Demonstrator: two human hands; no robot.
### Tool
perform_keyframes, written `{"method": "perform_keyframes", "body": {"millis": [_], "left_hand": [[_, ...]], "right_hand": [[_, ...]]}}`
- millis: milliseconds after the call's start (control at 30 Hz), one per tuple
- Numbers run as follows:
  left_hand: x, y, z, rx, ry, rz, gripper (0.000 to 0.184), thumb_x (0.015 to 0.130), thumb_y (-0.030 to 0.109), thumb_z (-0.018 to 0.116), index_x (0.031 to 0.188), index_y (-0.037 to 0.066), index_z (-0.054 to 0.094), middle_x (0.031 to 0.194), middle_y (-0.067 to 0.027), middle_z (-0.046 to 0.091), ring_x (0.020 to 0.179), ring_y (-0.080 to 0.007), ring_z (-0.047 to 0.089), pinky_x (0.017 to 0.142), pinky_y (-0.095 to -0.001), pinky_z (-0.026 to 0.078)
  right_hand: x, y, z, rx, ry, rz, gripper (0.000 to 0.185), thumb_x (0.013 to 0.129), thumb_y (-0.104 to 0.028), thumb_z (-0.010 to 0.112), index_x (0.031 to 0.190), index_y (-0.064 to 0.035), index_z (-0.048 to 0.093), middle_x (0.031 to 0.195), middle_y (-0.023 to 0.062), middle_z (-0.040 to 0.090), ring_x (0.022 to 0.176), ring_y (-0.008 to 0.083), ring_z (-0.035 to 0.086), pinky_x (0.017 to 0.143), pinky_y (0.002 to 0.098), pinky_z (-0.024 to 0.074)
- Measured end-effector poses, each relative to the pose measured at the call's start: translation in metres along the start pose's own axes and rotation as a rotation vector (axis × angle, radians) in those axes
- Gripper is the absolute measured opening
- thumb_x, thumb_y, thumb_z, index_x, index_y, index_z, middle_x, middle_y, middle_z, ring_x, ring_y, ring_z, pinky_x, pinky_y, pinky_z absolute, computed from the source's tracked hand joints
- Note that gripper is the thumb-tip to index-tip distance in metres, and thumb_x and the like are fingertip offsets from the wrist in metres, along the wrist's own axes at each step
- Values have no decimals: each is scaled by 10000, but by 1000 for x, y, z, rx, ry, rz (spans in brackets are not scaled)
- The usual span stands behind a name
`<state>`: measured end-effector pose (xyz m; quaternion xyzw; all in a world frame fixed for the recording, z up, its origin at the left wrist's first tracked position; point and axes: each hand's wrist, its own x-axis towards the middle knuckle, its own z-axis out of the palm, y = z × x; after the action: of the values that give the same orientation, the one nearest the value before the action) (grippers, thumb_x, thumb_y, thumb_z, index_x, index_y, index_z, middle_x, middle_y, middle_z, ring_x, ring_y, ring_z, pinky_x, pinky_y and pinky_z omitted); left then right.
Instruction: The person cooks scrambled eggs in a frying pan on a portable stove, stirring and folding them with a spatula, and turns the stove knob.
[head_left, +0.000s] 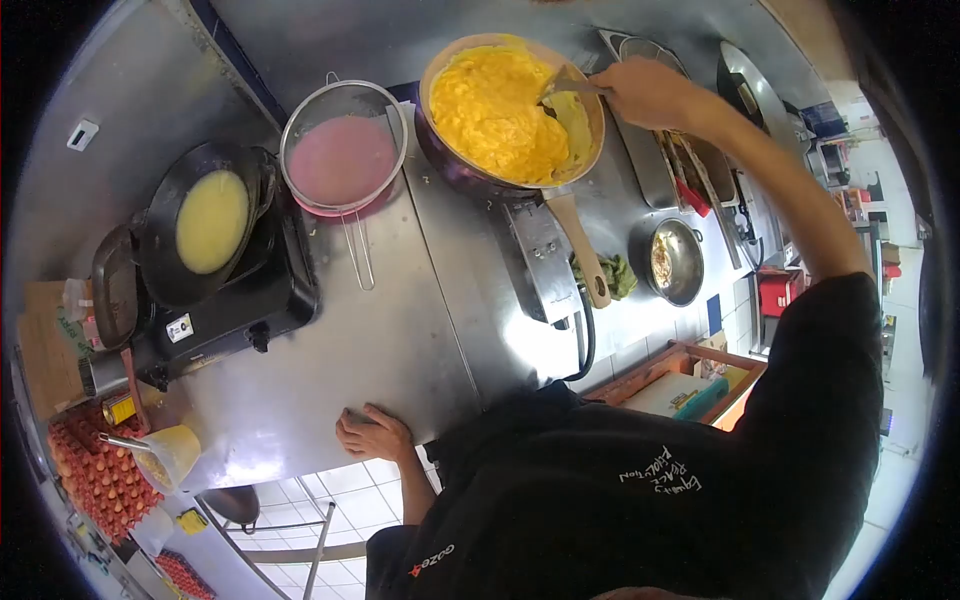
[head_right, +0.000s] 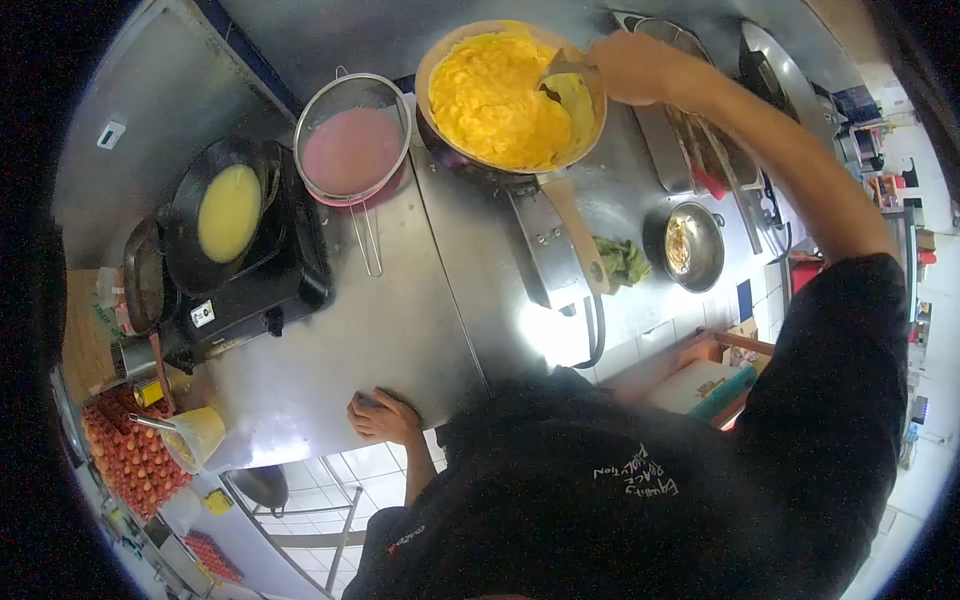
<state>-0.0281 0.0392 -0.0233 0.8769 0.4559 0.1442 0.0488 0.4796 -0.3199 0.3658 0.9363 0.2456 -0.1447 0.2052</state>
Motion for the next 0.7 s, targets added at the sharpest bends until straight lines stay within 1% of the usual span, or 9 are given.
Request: {"method": "perform_keyframes", "body": {"millis": [67, 167, 233, 367, 433, 567, 633, 667, 700], "left_hand": [[0, 3, -2, -5, 11, 9, 595, 1143, 588, 418, 1419, 87, 582, 1438, -148, 557, 1404, -336, 483, 1167, -550, 321], [0, 5, -4, -23, 9, -10, 600, 1144, 592, 418, 1409, 83, 591, 1439, -152, 561, 1408, -341, 486, 1165, -551, 324], [-1, 0, 1, -33, 45, 0, 615, 1142, 606, 410, 1404, 83, 597, 1440, -156, 565, 1414, -347, 485, 1164, -553, 323], [0, 1, -3, -48, 45, -7, 633, 1137, 621, 399, 1403, 82, 597, 1441, -158, 567, 1417, -351, 484, 1163, -555, 319], [-1, 3, -3, -37, 7, -33, 649, 1132, 632, 397, 1408, 79, 594, 1450, -158, 563, 1422, -350, 481, 1162, -555, 320], [0, 5, -12, -42, -1, -36, 573, 1128, 547, 459, 1440, 81, 579, 1486, -171, 549, 1443, -362, 467, 1186, -559, 325], [-1, 5, -9, -57, 3, -30, 567, 1123, 535, 469, 1438, 77, 585, 1487, -181, 550, 1437, -366, 475, 1191, -561, 322], [-1, 5, -9, -54, 2, -30, 567, 1123, 535, 469, 1438, 77, 585, 1487, -181, 550, 1437, -366, 475, 1191, -561, 322], [-1, 5, -9, -62, 7, -26, 566, 1124, 533, 474, 1439, 77, 585, 1491, -183, 551, 1438, -366, 478, 1194, -563, 320]], "right_hand": [[-4, 12, -5, -6, -40, -42, 305, 1026, -178, 586, 1235, -60, 775, 1075, 242, 793, 1026, 485, 754, 933, 586, 606], [9, 38, 8, -116, -208, 83, 320, 1007, -160, 580, 1193, 28, 762, 1021, 283, 788, 876, 447, 786, 816, 548, 633], [20, 39, 16, 66, -397, 143, 246, 867, -68, 596, 938, 106, 756, 690, 235, 734, 508, 320, 703, 506, 490, 567], [61, 38, 39, 246, -525, 105, 265, 927, -105, 569, 932, 92, 746, 631, 165, 676, 444, 245, 611, 400, 426, 460], [84, 52, 74, 939, -372, 312, 274, 1043, -185, 558, 961, 24, 715, 592, 7, 519, 393, 192, 492, 401, 412, 441], [66, 29, 63, 961, -224, 169, 282, 1102, -221, 522, 1042, -10, 698, 610, 3, 491, 390, 138, 436, 376, 383, 403], [49, 26, 54, 762, -195, -44, 406, 1122, -319, 539, 1316, 3, 691, 719, 170, 651, 503, 277, 613, 491, 468, 504], [45, 29, 64, 763, -197, -45, 406, 1122, -319, 539, 1316, 3, 691, 719, 170, 651, 503, 277, 613, 491, 468, 504], [37, 27, 75, 599, 35, -254, 414, 1130, -312, 530, 1382, -15, 672, 846, 217, 708, 650, 344, 684, 623, 485, 558]]}}
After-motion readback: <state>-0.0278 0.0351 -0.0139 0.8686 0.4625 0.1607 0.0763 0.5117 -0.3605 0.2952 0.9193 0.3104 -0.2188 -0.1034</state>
